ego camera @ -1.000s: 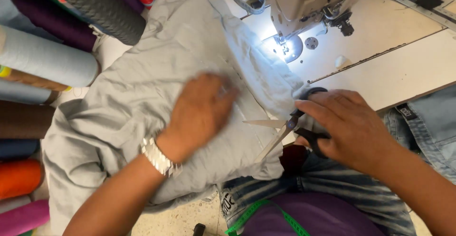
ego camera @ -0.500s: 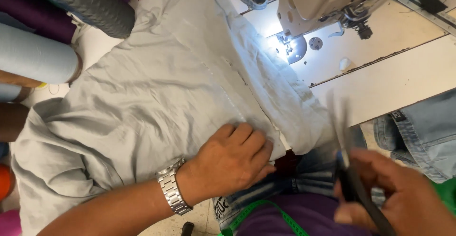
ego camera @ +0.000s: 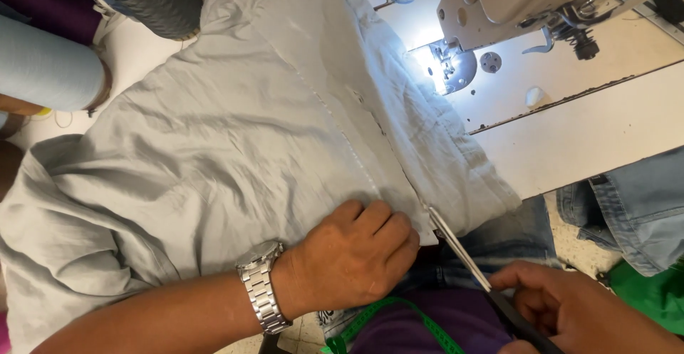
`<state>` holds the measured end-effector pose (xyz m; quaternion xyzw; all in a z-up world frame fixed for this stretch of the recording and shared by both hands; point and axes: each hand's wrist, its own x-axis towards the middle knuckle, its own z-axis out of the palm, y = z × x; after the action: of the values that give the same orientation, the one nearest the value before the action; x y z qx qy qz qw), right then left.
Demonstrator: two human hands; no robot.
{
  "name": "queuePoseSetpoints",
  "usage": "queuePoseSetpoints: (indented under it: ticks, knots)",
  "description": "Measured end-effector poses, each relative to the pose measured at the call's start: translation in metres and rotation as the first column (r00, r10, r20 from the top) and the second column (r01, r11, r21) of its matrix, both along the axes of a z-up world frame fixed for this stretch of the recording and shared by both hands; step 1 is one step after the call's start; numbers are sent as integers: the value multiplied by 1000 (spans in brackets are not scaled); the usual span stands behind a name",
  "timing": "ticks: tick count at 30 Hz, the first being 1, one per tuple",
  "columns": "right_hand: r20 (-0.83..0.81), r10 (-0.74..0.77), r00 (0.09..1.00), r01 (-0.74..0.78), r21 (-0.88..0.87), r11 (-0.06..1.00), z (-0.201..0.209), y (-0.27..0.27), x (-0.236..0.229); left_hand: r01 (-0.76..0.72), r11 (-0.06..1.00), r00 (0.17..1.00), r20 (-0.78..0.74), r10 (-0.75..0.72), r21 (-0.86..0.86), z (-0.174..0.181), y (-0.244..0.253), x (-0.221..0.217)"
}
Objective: Measuring a piece of fabric with a tape measure and then cutting it along a line with scissors at a sewing workstation.
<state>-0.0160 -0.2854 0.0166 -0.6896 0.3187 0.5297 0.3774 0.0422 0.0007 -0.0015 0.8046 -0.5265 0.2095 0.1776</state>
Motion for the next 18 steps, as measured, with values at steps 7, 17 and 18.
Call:
queuePoseSetpoints:
  ticks: [7,17,18]
  knots:
    - [11,-146,989,146,15,989,22,36,26,17,1000,1000,9,-17,-21,1,1,-3]
    - [138,-144,980,143,19,990,20,57,30,4,999,1000,-3,-4,-36,-2,3,-5]
    - [133,-99,986,100,4,995,22,58,31,9,999,1000,-6,-9,-37,-2,3,-5]
